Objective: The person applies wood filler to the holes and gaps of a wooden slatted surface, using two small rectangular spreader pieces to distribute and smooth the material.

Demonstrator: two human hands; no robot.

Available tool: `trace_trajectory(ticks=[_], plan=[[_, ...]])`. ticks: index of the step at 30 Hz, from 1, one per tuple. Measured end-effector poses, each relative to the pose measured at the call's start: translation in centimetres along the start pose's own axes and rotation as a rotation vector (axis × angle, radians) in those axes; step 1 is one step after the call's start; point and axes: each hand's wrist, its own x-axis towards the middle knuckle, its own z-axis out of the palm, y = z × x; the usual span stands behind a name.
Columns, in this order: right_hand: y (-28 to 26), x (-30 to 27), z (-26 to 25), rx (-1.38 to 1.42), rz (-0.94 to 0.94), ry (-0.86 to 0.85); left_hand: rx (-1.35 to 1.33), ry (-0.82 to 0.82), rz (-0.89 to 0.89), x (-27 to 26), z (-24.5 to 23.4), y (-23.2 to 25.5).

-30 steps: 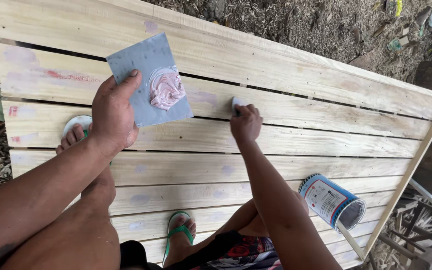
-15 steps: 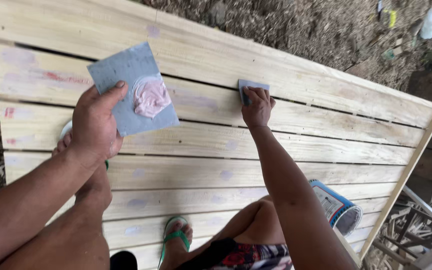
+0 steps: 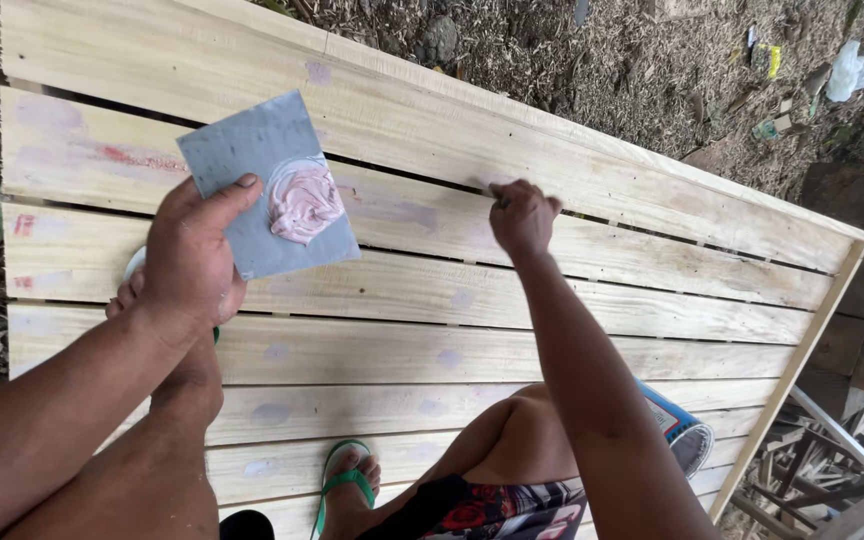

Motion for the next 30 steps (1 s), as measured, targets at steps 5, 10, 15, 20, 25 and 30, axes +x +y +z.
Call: trace_trajectory(ticks=[5,10,15,20,25,30], plan=[[1.2,4.9,-2.2,-0.012,-0.242,0.277,-0.079,-0.021,0.031,-0.2,-1.0,0.5],[0.0,5.2,0.4,-0.004,-0.179,0.333,-0.143,0.011,0.066,-0.5,-2.4,1.5],[1.6,4.2,0.2,-0.041,-0.192,0.130,-0.186,0.045,0.043,-0.4,-3.0,1.9],[-0.5,6.1,-1.2,0.022,-0.066,0.246,-0.410,-0.005,0.154,0.6,-3.5,0.7],[-8.7,2.1,-5.1,0.331,0.012,-0.047,-0.281,0.002,0.280,1.4,-4.6,-0.3],[-19.1,-5.6,-10.3,1.924,-0.091,-0.162,-0.031,0.001,0.535,2.0,-3.2,-0.7]])
